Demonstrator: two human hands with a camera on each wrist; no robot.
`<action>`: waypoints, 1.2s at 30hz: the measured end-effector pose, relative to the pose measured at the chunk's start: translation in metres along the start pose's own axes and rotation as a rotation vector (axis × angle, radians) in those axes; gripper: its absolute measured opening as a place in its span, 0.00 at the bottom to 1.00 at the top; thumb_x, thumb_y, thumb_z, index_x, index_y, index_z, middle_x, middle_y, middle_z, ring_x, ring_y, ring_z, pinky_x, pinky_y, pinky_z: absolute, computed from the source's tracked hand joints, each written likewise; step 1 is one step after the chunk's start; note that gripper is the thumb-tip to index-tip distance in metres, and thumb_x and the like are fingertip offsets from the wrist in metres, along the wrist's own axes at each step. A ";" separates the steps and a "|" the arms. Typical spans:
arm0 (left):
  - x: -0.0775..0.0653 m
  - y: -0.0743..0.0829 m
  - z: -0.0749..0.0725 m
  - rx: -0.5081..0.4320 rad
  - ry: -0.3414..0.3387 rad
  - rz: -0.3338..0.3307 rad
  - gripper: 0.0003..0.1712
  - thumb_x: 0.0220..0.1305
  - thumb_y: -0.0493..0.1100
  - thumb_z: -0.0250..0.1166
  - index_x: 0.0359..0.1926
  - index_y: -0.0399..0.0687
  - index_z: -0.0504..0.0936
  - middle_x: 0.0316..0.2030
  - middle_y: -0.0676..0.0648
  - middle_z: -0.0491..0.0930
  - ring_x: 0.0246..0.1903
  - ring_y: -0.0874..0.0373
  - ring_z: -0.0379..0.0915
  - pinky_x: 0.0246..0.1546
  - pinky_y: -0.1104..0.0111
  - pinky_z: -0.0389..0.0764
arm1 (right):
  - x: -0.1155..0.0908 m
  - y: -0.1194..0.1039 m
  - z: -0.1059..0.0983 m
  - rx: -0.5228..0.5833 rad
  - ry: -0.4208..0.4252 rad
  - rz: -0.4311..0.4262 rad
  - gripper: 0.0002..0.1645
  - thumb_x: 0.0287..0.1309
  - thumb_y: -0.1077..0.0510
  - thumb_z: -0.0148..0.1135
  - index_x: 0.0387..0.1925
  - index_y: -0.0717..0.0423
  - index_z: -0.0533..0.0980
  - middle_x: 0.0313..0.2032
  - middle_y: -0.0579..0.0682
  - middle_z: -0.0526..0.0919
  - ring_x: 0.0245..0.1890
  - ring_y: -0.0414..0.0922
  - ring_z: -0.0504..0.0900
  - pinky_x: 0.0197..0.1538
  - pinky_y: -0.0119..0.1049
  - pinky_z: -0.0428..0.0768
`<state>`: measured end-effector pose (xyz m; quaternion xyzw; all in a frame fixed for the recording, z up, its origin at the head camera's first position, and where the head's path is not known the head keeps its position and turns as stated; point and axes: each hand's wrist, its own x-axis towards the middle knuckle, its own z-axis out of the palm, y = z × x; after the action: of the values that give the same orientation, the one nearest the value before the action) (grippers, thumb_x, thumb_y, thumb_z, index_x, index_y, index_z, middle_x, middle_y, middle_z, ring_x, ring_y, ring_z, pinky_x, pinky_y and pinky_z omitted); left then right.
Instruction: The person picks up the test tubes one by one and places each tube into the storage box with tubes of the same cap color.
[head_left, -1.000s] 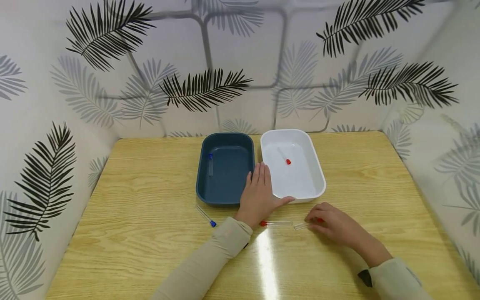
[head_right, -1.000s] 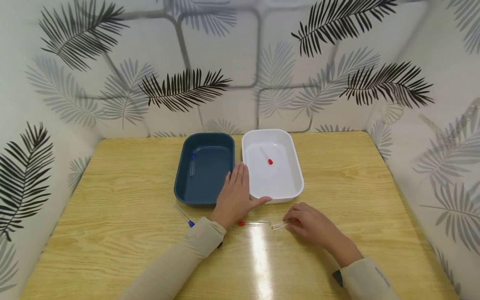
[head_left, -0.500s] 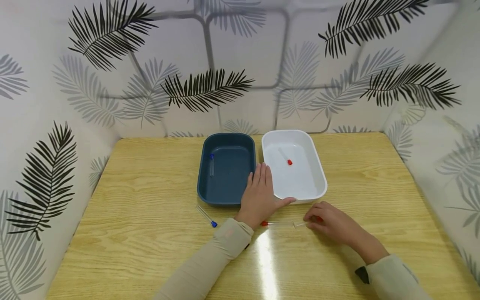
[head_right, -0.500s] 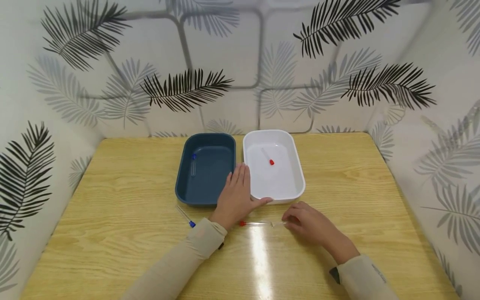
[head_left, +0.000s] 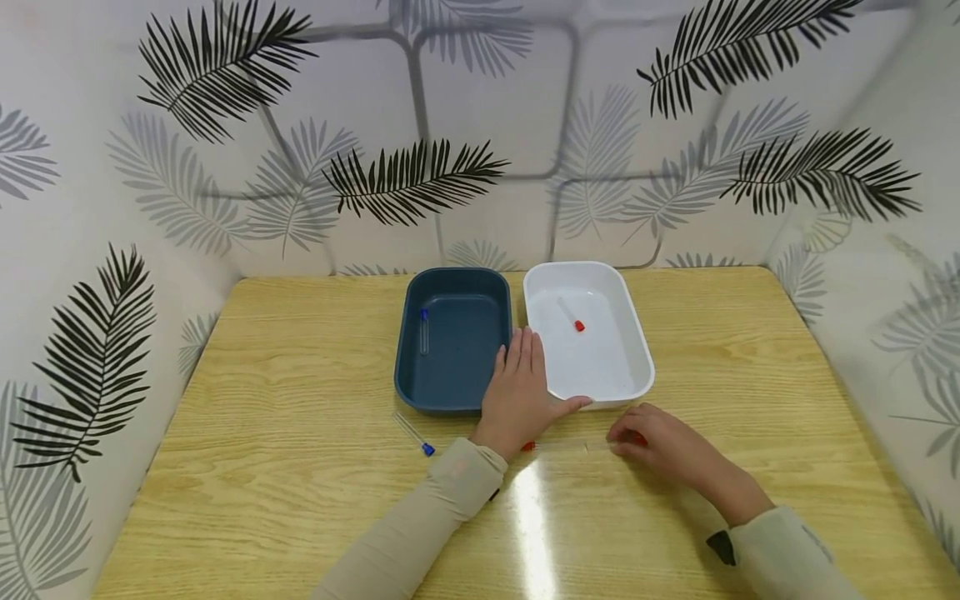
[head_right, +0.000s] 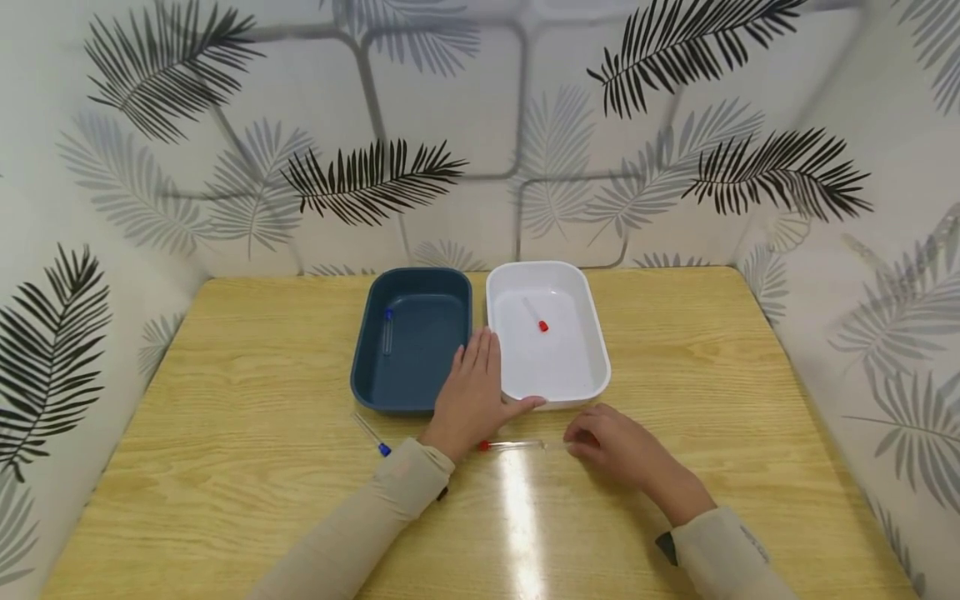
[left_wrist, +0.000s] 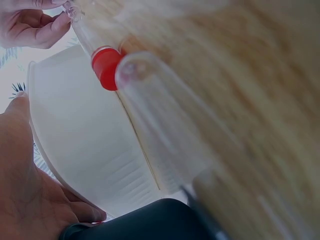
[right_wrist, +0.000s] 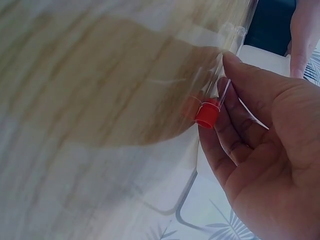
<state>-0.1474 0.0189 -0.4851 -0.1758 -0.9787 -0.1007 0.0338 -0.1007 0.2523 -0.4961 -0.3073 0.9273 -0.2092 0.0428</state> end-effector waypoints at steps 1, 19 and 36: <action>0.000 0.000 0.000 0.001 -0.001 -0.001 0.68 0.44 0.86 0.35 0.71 0.37 0.45 0.71 0.41 0.46 0.70 0.49 0.36 0.67 0.56 0.45 | 0.000 -0.001 0.000 -0.001 0.000 0.005 0.04 0.52 0.58 0.67 0.33 0.48 0.80 0.33 0.36 0.78 0.37 0.39 0.74 0.41 0.38 0.76; 0.001 0.001 -0.001 0.021 -0.036 -0.011 0.69 0.44 0.86 0.33 0.72 0.38 0.45 0.71 0.42 0.44 0.70 0.50 0.34 0.67 0.57 0.43 | -0.015 0.003 -0.014 0.036 0.067 0.047 0.07 0.51 0.59 0.68 0.35 0.50 0.80 0.33 0.39 0.80 0.35 0.37 0.78 0.40 0.37 0.78; 0.001 0.001 -0.001 0.005 -0.028 -0.013 0.69 0.43 0.86 0.34 0.72 0.38 0.44 0.71 0.42 0.44 0.70 0.50 0.34 0.67 0.57 0.44 | -0.016 0.007 -0.048 0.199 0.166 0.085 0.06 0.56 0.59 0.64 0.37 0.52 0.79 0.32 0.37 0.80 0.32 0.34 0.78 0.35 0.34 0.80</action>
<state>-0.1476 0.0199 -0.4833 -0.1709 -0.9804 -0.0959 0.0198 -0.1016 0.2843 -0.4558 -0.2436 0.9146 -0.3228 0.0052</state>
